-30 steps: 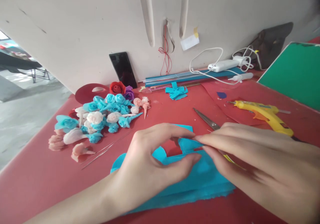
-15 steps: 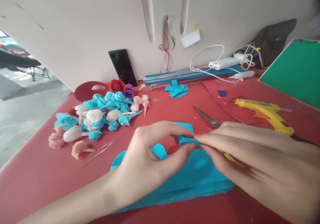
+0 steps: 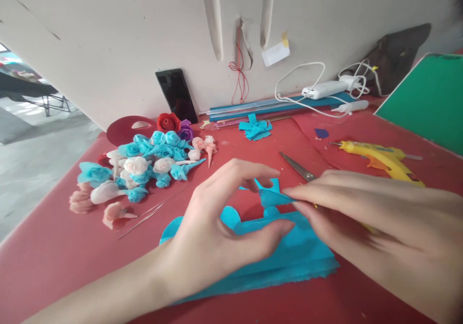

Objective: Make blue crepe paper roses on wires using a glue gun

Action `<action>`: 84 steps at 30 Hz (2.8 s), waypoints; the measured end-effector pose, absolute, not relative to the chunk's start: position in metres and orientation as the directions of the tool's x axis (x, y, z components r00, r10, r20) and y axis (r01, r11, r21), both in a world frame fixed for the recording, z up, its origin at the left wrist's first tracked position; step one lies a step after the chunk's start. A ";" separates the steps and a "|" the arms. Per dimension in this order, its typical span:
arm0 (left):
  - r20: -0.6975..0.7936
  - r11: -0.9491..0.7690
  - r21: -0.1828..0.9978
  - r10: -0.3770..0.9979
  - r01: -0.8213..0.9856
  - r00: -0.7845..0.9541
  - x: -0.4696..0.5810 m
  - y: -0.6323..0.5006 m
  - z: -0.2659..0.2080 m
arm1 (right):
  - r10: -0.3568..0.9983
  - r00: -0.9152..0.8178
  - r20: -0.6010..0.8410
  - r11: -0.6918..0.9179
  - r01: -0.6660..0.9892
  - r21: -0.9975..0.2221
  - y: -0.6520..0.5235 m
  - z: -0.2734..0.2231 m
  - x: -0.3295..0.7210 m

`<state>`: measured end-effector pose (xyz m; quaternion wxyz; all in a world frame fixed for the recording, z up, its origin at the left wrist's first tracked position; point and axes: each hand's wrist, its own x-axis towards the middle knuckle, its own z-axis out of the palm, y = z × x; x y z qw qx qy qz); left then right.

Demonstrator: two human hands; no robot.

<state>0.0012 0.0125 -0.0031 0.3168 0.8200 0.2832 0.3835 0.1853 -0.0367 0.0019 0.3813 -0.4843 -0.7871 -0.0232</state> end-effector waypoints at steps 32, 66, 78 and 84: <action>0.363 -0.500 0.841 0.804 0.206 0.472 0.005 0.013 -0.002 | 0.934 -0.210 0.289 0.356 0.492 -0.794 -0.027 0.011 0.195; 0.260 -0.372 0.916 0.835 0.150 0.484 0.005 0.008 -0.006 | 0.970 -0.069 0.234 0.235 0.519 -0.822 -0.032 0.009 0.185; 0.215 -0.289 0.952 0.865 0.100 0.453 0.009 0.008 -0.006 | 0.972 -0.063 0.228 0.232 0.456 -0.859 -0.029 0.005 0.182; 0.200 -0.266 0.961 0.862 0.080 0.466 0.010 0.009 -0.005 | 0.982 -0.098 0.163 0.188 0.401 -0.896 -0.029 0.005 0.183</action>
